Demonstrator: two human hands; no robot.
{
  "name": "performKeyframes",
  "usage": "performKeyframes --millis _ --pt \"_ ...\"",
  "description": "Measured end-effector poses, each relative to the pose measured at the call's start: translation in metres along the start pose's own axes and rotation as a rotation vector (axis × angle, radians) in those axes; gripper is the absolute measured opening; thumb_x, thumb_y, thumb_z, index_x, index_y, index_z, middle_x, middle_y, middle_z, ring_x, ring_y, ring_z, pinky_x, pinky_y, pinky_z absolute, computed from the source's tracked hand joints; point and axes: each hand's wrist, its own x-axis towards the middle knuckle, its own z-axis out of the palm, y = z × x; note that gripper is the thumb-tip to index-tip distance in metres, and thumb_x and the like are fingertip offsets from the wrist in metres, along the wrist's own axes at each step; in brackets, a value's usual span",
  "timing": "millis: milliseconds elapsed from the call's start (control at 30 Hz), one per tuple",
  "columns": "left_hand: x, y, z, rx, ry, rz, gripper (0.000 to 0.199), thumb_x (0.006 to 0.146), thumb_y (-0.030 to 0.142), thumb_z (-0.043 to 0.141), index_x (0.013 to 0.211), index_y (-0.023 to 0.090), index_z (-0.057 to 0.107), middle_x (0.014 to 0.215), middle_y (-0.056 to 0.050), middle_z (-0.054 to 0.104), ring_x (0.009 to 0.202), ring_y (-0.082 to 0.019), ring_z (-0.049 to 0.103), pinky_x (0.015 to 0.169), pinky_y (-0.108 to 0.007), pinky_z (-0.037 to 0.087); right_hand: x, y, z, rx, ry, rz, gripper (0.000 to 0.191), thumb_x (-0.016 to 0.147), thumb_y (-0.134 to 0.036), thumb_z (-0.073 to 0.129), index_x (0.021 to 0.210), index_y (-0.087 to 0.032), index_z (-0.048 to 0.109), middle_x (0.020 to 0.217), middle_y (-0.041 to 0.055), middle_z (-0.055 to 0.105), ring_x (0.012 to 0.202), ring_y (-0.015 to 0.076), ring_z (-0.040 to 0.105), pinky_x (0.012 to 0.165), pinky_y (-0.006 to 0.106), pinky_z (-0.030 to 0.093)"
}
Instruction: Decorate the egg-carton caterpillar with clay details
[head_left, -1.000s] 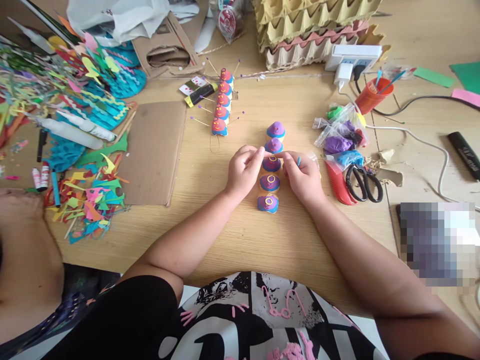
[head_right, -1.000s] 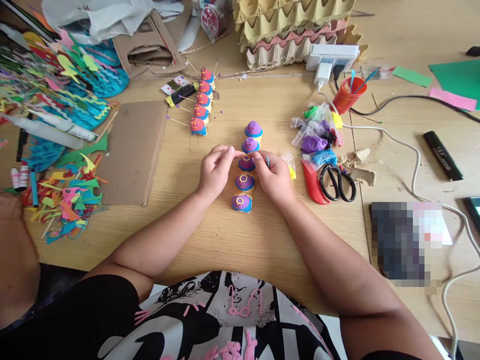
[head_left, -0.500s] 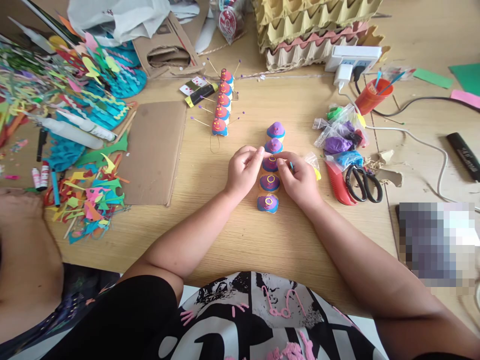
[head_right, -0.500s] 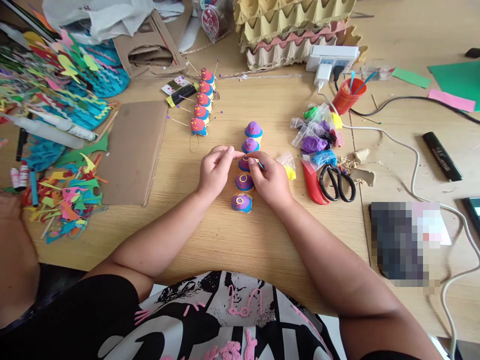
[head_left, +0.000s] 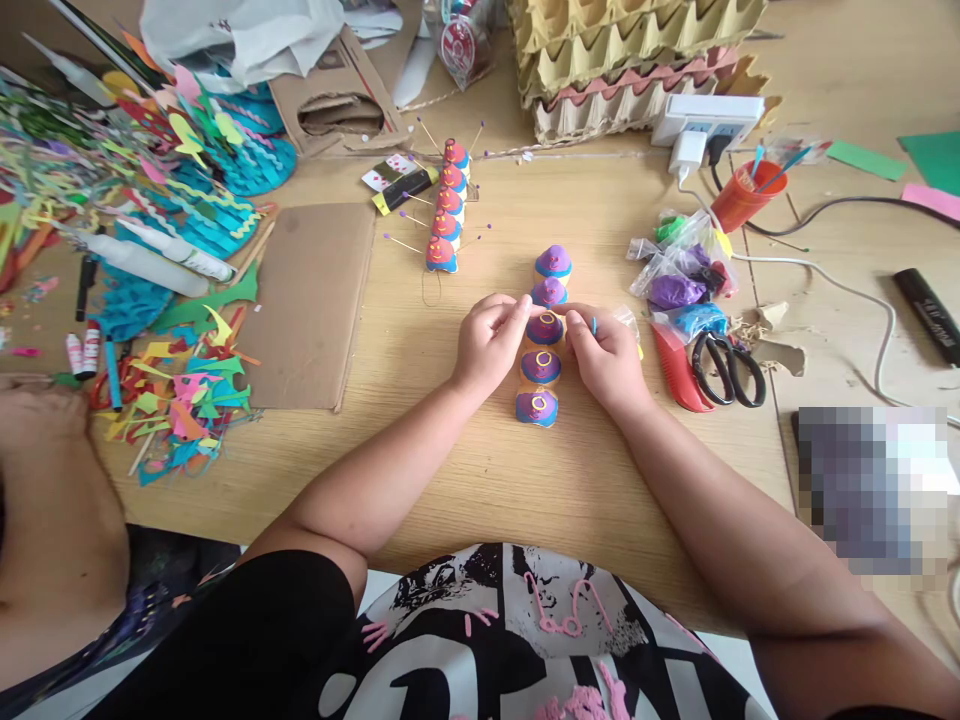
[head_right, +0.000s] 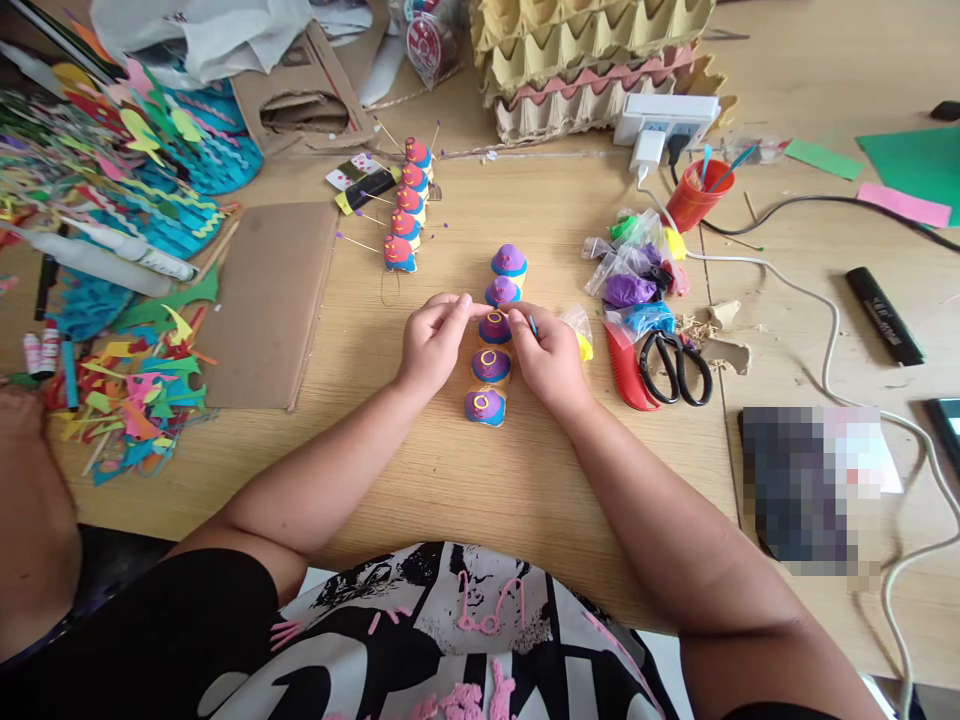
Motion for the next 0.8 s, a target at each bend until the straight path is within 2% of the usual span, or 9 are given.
performKeyframes --millis 100,200,300,367,433,533,700,800 --pt "0.0004 -0.0007 0.0001 -0.026 0.013 0.001 0.057 0.103 0.068 0.052 0.089 0.023 0.084 0.091 -0.006 0.08 0.092 -0.018 0.076 0.089 -0.033 0.058 0.0007 0.0021 -0.0007 0.01 -0.009 0.02 0.037 0.101 -0.054 0.059 0.102 -0.024 0.08 0.072 0.0008 0.065 0.079 0.0199 0.065 0.082 0.037 0.055" --pt "0.0015 -0.0024 0.0006 -0.048 0.053 -0.008 0.057 0.102 0.071 0.053 0.093 0.023 0.083 0.092 -0.006 0.08 0.092 -0.017 0.075 0.087 -0.032 0.058 0.0024 0.0064 -0.0022 0.148 0.034 0.087 0.034 0.1 -0.054 0.058 0.104 -0.025 0.076 0.07 -0.0022 0.056 0.064 0.0146 0.053 0.066 0.031 0.048" --pt "0.0028 -0.0041 0.0011 -0.056 0.083 -0.03 0.059 0.1 0.074 0.053 0.095 0.023 0.082 0.096 -0.006 0.081 0.093 -0.017 0.076 0.089 -0.032 0.058 0.0036 0.009 -0.0041 0.274 0.081 0.141 0.023 0.097 -0.043 0.059 0.109 -0.027 0.07 0.074 -0.0026 0.055 0.059 0.013 0.046 0.057 0.029 0.041" --pt "0.0035 -0.0051 0.0014 -0.073 0.096 -0.044 0.059 0.1 0.074 0.053 0.096 0.023 0.081 0.099 -0.006 0.082 0.095 -0.017 0.076 0.09 -0.032 0.058 0.0042 0.0085 -0.0052 0.321 0.1 0.152 0.022 0.09 -0.031 0.061 0.11 -0.028 0.067 0.078 -0.0019 0.056 0.061 0.0135 0.046 0.055 0.028 0.039" --pt "0.004 -0.006 0.0017 -0.106 0.108 -0.062 0.057 0.099 0.074 0.055 0.097 0.023 0.081 0.1 -0.006 0.082 0.095 -0.017 0.076 0.09 -0.032 0.059 0.0049 0.0069 -0.0061 0.382 0.11 0.161 0.031 0.078 -0.021 0.059 0.107 -0.029 0.065 0.084 -0.0005 0.06 0.064 0.0138 0.049 0.054 0.027 0.037" --pt "0.0047 -0.0072 0.0021 -0.142 0.121 -0.089 0.055 0.098 0.073 0.057 0.097 0.023 0.08 0.101 -0.006 0.083 0.093 -0.017 0.075 0.09 -0.032 0.059 0.0062 0.0044 -0.0069 0.464 0.124 0.198 0.04 0.067 -0.014 0.055 0.104 -0.028 0.061 0.095 0.0016 0.065 0.07 0.0139 0.055 0.052 0.026 0.034" --pt "0.0045 -0.0073 0.0022 -0.116 0.109 -0.108 0.053 0.1 0.071 0.055 0.099 0.024 0.079 0.103 -0.006 0.083 0.095 -0.017 0.076 0.091 -0.032 0.059 0.0069 0.0048 -0.0063 0.476 0.107 0.217 0.035 0.074 -0.017 0.059 0.107 -0.028 0.056 0.104 0.0023 0.071 0.074 0.0125 0.061 0.052 0.024 0.035" --pt "0.0036 -0.0055 0.0017 -0.105 0.094 -0.094 0.053 0.101 0.07 0.054 0.1 0.024 0.079 0.104 -0.007 0.082 0.097 -0.017 0.076 0.091 -0.032 0.059 0.0062 0.0068 -0.0059 0.452 0.074 0.169 0.027 0.084 -0.028 0.064 0.109 -0.028 0.053 0.109 0.0032 0.074 0.075 0.012 0.063 0.053 0.024 0.036"
